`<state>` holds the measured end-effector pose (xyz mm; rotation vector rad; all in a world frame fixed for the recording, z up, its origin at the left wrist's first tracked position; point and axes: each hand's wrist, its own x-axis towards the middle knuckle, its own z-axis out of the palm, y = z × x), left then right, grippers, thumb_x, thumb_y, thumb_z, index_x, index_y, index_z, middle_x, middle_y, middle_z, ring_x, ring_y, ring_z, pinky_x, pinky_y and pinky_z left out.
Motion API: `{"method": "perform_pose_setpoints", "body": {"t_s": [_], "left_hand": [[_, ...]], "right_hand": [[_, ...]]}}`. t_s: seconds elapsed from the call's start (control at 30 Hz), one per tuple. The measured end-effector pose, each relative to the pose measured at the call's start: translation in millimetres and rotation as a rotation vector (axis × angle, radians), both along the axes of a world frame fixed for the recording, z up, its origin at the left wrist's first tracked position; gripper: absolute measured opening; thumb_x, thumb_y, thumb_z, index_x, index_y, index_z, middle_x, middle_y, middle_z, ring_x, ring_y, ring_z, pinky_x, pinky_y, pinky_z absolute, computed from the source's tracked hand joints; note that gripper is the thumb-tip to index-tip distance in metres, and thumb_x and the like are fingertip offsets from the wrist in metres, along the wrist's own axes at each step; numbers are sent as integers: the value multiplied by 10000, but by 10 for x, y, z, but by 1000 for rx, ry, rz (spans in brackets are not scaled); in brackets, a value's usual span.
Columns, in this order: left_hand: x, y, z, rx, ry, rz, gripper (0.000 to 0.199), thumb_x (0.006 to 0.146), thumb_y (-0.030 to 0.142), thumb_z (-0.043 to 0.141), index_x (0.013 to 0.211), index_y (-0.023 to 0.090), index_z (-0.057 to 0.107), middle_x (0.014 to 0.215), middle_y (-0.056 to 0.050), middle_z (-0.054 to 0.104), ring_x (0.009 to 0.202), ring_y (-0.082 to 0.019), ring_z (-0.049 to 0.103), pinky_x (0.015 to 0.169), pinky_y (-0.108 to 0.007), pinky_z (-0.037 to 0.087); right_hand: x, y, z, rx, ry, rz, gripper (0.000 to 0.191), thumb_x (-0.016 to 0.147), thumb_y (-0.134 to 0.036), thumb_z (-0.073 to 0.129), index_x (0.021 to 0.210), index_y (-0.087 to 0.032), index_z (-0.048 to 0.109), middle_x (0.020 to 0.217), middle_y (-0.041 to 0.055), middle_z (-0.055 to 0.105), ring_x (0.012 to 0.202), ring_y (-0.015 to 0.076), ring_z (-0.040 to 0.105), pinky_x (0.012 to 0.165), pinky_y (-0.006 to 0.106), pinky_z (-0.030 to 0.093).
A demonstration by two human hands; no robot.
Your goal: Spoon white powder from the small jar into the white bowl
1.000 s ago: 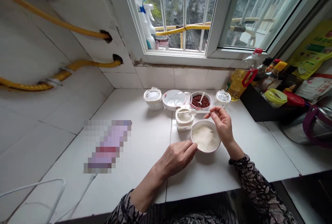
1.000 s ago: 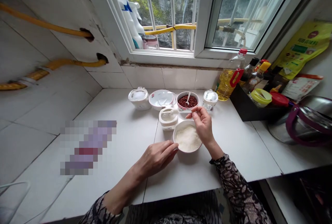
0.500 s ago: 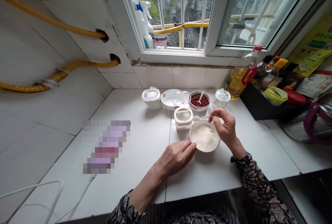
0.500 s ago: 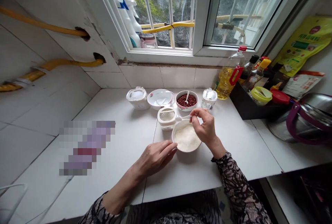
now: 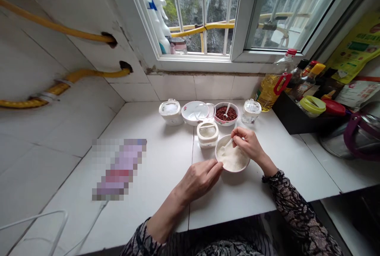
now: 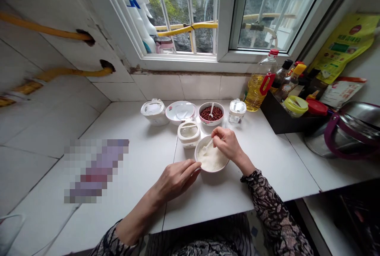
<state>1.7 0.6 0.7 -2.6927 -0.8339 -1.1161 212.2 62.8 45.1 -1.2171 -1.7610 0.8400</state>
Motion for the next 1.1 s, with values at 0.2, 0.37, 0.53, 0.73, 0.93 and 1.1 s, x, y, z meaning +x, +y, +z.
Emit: {"method": "perform_pose_setpoints", "body": {"t_s": [0.2, 0.37, 0.53, 0.73, 0.93, 1.1], "left_hand": [[-7, 1, 1, -13, 6, -3, 181, 1039, 149, 389, 1025, 141, 569, 797, -38, 661, 612, -127, 618, 526, -229, 478], [-3, 0, 9, -26, 14, -10, 204, 1046, 146, 363, 1033, 136, 567, 785, -37, 659, 604, -134, 615, 509, -238, 478], [2, 2, 10, -13, 13, -3, 197, 1043, 148, 371, 1023, 142, 567, 765, -25, 639, 579, -121, 598, 500, -226, 453], [6, 7, 2, -10, 10, 2, 228, 1044, 144, 345, 1022, 147, 571, 735, -15, 611, 554, -121, 561, 488, -226, 445], [22, 13, 2, -6, 9, -8, 234, 1046, 142, 338, 984, 150, 564, 714, -13, 590, 542, -131, 548, 469, -236, 422], [24, 16, -12, -13, 10, -8, 251, 1042, 139, 327, 991, 157, 572, 704, -10, 574, 549, -130, 554, 476, -228, 432]], "right_hand": [[40, 57, 15, -136, 231, -78, 89, 688, -243, 534, 684, -197, 610, 497, -37, 587, 484, 130, 543, 558, 271, 441], [71, 87, 49, -209, 357, -97, 73, 661, -259, 575, 666, -199, 617, 470, -42, 588, 471, 126, 526, 566, 280, 444], [66, 100, 55, -238, 491, -138, 101, 657, -295, 617, 688, -199, 618, 487, -36, 607, 512, 136, 548, 628, 300, 465], [-64, 77, 40, -224, 571, -144, 155, 704, -328, 645, 783, -201, 602, 595, -8, 675, 605, 166, 616, 711, 335, 502], [-175, 14, 35, -6, 485, -172, 158, 855, -368, 585, 895, -216, 574, 688, 11, 708, 709, 194, 671, 783, 360, 509], [-235, -30, 6, 411, -28, -33, 102, 936, -217, 499, 897, -233, 592, 803, 45, 734, 772, 217, 669, 888, 430, 466]]}}
